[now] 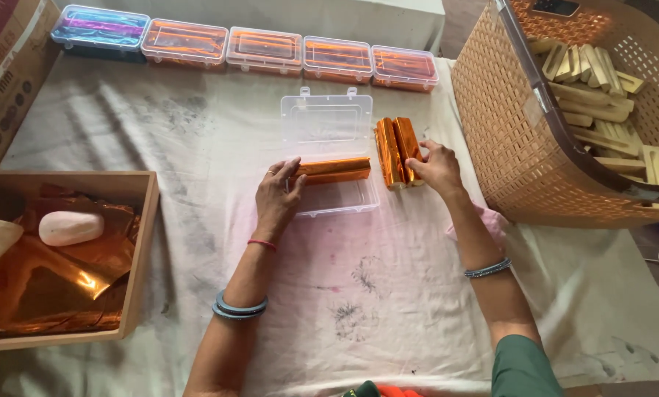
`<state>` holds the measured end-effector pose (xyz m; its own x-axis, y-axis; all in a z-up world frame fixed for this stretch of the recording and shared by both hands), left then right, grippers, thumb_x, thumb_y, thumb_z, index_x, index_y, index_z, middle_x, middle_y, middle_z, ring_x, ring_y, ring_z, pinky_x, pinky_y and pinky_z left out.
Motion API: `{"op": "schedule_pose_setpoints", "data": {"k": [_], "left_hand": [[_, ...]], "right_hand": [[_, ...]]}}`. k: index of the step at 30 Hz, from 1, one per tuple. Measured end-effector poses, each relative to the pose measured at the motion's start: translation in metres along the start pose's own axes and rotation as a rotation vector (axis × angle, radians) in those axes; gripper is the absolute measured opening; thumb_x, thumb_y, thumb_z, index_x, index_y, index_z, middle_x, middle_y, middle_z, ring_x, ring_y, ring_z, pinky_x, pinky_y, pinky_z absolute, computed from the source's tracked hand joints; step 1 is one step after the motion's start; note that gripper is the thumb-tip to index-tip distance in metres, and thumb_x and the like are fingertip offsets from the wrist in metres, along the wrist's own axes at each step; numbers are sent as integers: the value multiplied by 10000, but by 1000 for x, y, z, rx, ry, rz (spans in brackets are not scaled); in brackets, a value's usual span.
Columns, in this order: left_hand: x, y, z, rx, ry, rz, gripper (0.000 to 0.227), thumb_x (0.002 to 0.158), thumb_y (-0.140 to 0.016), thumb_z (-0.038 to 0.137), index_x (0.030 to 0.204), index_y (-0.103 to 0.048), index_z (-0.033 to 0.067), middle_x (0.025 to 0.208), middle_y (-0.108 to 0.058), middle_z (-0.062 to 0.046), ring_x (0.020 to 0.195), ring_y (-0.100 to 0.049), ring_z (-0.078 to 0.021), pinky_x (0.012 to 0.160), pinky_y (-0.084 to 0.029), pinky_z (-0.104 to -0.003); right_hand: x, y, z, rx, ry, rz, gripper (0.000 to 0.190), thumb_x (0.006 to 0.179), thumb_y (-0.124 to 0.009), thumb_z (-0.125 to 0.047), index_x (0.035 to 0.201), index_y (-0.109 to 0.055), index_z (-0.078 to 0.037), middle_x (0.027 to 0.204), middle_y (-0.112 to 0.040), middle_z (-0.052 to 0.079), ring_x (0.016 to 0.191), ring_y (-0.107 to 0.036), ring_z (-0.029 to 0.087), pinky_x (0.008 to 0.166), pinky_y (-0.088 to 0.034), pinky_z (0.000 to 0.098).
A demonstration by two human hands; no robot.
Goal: The person wipes a clear plastic container with a pink cloth, then places several orange-wrapped rectangular items into the container and closes the lid. The person also handles a pink cloth and wipes the container's interior and exterior surfaces.
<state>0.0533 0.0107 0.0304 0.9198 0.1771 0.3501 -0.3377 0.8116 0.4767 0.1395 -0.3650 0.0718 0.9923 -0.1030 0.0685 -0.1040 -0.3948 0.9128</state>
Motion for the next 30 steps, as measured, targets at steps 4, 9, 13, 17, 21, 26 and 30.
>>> {"op": "schedule_pose_setpoints", "data": {"k": [4,9,13,17,21,26,30], "left_hand": [[0,1,1,2,-1,-1,390,929,-734,306,1311,-712,234,1308,-667,-112,1086,-695,-261,916,-576,-369],[-1,3,5,-12,-11,9,382,926,-737,294,1302,-720,227,1299,-676,-102,1097,-692,-259,918,-570,-372],[-2,3,5,-14,-2,3,384,927,-734,295,1304,-716,225,1302,-673,-100,1093,-693,-255,913,-571,-371],[-1,4,5,-9,3,1,382,930,-730,291,1306,-716,224,1310,-666,-110,1099,-690,-262,918,-571,-371],[-1,2,3,-15,-10,5,386,931,-728,295,1312,-712,229,1311,-672,-103,1102,-693,-257,929,-574,-368],[0,1,2,-14,12,-11,388,928,-729,306,1310,-711,238,1311,-664,-105,1097,-693,-253,910,-576,-368],[-1,3,4,-7,26,-24,389,934,-716,305,1317,-707,241,1308,-671,-96,1078,-700,-249,907,-580,-368]], "right_hand": [[13,6,27,-35,-4,3,638,814,-821,-320,1374,-642,-71,1030,-790,120,876,-771,217,840,-596,350],[21,24,58,-117,-29,0,594,823,-815,-288,1349,-658,-60,1057,-789,122,906,-763,221,848,-585,361],[24,22,69,7,-89,-69,469,827,-815,-257,1238,-735,-45,1075,-788,118,940,-768,214,870,-599,345],[16,23,54,21,-82,-13,451,790,-869,-241,1168,-735,-37,1073,-776,128,945,-755,230,886,-594,351],[15,17,52,9,-56,52,510,759,-906,-241,1169,-689,-29,1103,-761,143,956,-744,246,882,-590,374],[7,15,40,36,-133,-14,662,736,-902,-269,1290,-601,-69,1181,-750,129,1021,-744,252,904,-593,390],[7,13,40,68,-91,-13,775,729,-908,-263,1387,-550,-65,1198,-722,164,1044,-729,278,916,-584,397]]}}
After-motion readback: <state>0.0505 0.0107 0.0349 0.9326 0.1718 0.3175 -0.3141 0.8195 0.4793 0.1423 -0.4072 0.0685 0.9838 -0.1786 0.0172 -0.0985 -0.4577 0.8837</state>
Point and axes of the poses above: each hand's wrist, its own x-axis towards the middle knuckle, its own y-axis out of the back of the hand, z = x × y, the point moved 6 cm from there along x, towards the middle knuckle
